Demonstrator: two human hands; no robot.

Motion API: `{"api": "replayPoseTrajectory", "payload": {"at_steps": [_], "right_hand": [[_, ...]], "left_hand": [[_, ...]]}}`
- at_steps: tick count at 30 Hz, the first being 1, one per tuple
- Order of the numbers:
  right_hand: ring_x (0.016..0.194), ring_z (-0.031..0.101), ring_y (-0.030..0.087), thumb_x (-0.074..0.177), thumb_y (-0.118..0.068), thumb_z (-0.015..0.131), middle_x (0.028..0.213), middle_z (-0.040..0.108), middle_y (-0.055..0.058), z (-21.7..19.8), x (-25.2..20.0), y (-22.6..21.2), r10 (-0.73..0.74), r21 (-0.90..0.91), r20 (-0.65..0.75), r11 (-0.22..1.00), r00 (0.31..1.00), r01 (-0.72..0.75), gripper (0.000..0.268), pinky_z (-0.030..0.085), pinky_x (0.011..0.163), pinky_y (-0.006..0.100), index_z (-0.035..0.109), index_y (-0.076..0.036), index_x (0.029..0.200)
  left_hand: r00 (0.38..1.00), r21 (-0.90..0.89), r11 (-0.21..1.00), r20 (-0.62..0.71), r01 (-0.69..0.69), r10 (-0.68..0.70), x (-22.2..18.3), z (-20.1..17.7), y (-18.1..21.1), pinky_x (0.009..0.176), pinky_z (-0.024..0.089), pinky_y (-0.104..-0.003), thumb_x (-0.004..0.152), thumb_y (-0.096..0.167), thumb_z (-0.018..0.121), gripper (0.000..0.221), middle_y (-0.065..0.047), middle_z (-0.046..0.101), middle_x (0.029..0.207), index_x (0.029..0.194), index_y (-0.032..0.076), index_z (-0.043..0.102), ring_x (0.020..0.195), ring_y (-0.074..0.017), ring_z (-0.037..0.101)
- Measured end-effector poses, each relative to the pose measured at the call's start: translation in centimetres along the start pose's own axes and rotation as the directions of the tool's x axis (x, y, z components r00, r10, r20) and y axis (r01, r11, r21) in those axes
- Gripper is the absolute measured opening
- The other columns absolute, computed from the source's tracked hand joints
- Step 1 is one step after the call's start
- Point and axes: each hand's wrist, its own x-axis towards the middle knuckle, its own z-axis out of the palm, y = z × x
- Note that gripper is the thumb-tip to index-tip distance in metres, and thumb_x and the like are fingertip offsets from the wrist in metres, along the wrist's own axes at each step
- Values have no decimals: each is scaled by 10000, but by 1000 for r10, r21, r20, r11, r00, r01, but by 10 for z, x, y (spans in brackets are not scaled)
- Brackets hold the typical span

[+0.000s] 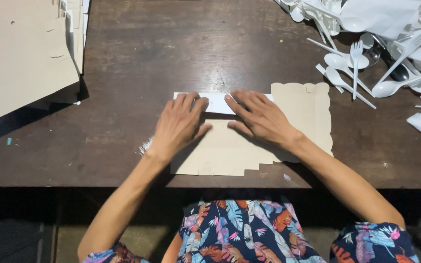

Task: The person folds a flat cardboard sheet into a small rectangular box by creasing along pre-scored lines, tucking flaps, and securing tabs. The finished box is placed on top of a stack of similar boxes.

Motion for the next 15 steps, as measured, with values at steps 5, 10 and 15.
{"api": "replayPoseTrajectory", "payload": {"at_steps": [5,10,15], "right_hand": [[1555,228,320,991,-757,294,1643,314,213,-2,-9,-19,115,69,226,989,967,-134,932,84,1281,434,266,-66,1616],[1568,174,287,1006,-696,254,1675,251,165,-10,-7,-23,174,137,299,965,938,-223,854,45,1287,417,260,-104,1620],[1509,345,304,1074,-490,336,1574,439,174,21,13,-23,182,33,64,982,981,-184,603,207,1249,449,482,-95,1506]], "left_hand": [[978,-204,966,169,158,-124,-13,-21,43,1130,341,-606,889,829,466,1072,-337,475,1448,1536,-22,391,1367,-472,448],[968,-248,943,169,222,-184,-13,-9,59,1202,185,-633,812,922,402,1263,-336,288,1590,1545,-101,301,1498,-479,242],[979,-286,936,83,204,-188,-20,-3,59,1224,232,-551,853,844,463,1164,-323,334,1573,1535,-91,341,1489,-470,289]]}}
